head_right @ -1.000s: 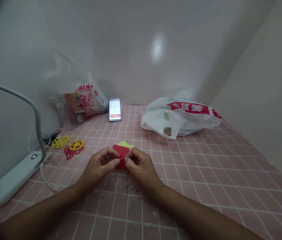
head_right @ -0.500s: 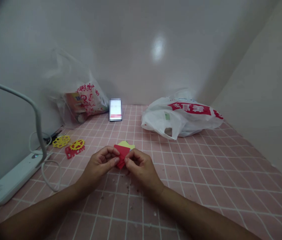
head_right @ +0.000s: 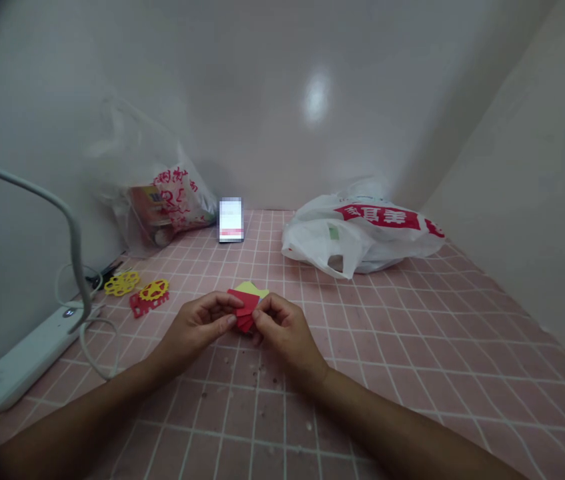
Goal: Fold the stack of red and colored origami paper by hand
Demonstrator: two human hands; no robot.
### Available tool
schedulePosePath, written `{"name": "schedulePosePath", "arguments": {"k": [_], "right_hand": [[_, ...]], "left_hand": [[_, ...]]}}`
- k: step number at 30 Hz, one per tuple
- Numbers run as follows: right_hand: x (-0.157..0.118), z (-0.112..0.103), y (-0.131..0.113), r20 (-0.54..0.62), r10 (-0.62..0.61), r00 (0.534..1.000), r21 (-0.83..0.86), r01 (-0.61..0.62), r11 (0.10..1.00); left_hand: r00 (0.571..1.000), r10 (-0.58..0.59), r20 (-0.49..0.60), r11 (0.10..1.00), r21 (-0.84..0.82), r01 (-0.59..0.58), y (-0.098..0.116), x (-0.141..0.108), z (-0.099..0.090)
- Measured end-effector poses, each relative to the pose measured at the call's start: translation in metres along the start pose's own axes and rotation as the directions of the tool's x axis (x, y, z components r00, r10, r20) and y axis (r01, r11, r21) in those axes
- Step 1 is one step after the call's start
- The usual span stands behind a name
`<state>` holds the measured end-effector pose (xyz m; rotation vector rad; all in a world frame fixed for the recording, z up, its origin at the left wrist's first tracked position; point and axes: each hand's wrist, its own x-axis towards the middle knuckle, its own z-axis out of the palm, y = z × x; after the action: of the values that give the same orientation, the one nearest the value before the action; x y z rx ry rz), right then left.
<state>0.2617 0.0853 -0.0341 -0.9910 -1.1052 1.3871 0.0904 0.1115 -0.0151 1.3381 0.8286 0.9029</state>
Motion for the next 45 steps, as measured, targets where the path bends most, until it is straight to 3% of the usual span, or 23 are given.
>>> {"name": "schedulePosePath", "arguments": {"k": [6,11,15,21,27,45], "right_hand": [[-0.0023,0.0034,-0.007,0.025,-0.039,0.999,-0.112,0.041,0.993],[-0.0045,0.0045,-0.0069,0.027,-0.123,0.992,-0.273,0.125,0.954],[-0.0051,0.0053,-0.005,0.016,-0.069,0.997,-0.168,0.071,0.983],[-0.0041,0.0068,-0.0059,0.027,0.016,1.0,-0.081,-0.014,0.997],[-0.0035,0.0072,-0.0017,0.03,0.027,0.999,-0.009,-0.027,1.0],[-0.0055,0.0072,-0.0022,0.055,-0.003,0.998,-0.064,0.007,0.998]], "left_hand": [[0.995,-0.022,-0.102,0.998,0.054,0.028,-0.0003,0.0009,0.0003],[0.988,-0.097,-0.119,0.995,-0.036,0.094,-0.0043,-0.0009,0.0012],[0.991,-0.085,-0.102,0.993,-0.096,0.075,-0.0064,-0.001,0.0018],[0.995,-0.04,-0.095,0.999,0.025,0.042,-0.002,0.0006,0.0021],[0.985,-0.096,-0.141,0.991,-0.108,0.081,-0.0034,-0.0017,0.0029],[0.969,-0.202,-0.139,0.954,-0.253,0.163,-0.0068,-0.0013,0.0065]]}}
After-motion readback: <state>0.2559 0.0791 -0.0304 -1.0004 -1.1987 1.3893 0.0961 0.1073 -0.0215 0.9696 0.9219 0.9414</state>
